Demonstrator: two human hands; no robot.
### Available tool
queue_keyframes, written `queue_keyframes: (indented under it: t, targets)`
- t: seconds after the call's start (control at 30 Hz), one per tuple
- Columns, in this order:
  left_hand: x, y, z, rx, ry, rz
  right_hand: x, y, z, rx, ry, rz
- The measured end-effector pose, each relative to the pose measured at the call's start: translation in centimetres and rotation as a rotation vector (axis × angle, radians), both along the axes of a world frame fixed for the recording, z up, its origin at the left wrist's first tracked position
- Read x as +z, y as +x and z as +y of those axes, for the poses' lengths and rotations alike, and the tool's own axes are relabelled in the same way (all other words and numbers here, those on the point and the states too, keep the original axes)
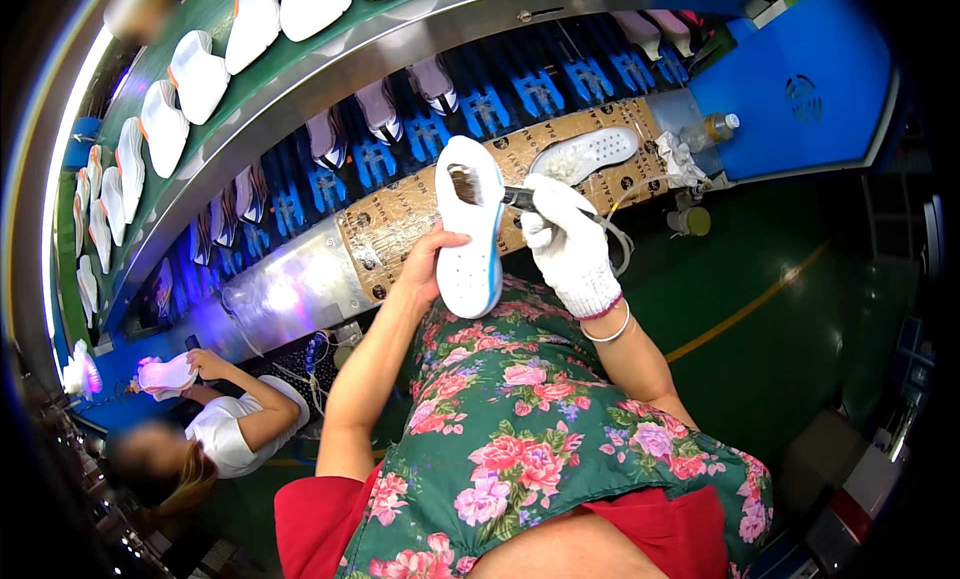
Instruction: The person picks up a white shoe insole from a conveyor belt, wipes the top surface with a cloth, and then uses a brush tool to apply a liquid substance across the bottom of the insole before placing it back on the belt.
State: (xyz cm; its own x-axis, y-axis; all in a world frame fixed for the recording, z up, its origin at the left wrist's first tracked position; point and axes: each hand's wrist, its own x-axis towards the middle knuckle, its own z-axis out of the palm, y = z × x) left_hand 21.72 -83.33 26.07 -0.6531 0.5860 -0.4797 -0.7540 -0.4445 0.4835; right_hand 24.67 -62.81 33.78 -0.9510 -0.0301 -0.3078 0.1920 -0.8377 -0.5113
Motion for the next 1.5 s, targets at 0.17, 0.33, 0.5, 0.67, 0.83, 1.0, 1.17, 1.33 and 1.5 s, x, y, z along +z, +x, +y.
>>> queue_keyframes:
  t: [0.17, 0.33, 0.5, 0.67, 0.83, 1.0, 1.17, 1.33, 1.5]
  targets:
    - [1.6, 1.4, 1.1, 0.165, 0.380, -0.119, 3.2, -0.2, -0.8, 0.015, 0.654, 0.264]
    - [5.8, 0.4, 3.4, 0.140, 0.829, -0.132, 5.3, -1.4, -0.4, -0.028, 1.139, 0.466]
    - [5.3, 0.4, 4.8, 0.221, 0.582, 0.035, 5.7, -4.1, -0.3, -0.261, 1.524, 0.924]
    - [4.5, 1.1, 5.5, 0.154, 0.118, 0.180, 2.2, -2.3, -0.1, -0.111, 1.524, 0.916]
    - [4.9, 0.9, 5.0, 0.225, 0.168, 0.170, 6.3, -2.7, -0.4, -0.107, 1.353, 0.824]
    - [6.0, -0.1, 5.5, 0.384, 0.302, -0.241, 4.0, -2.5, -0.1, -0.146, 1.503, 0.951]
    - [5.8, -2.0, 4.6, 0.080, 0.760, 0.234, 7.3, -3.2, 1.0, -0.181, 1.370, 0.871]
    - [6.0, -3.3, 3.4, 0.245, 0.425, 0.065, 5.4, -1.9, -0.3, -0.046, 1.525, 1.050]
    - [7.0, -4.5, 3.7, 0.271, 0.478, 0.219, 5.1, -2.2, 0.3, -0.207, 1.404, 0.953]
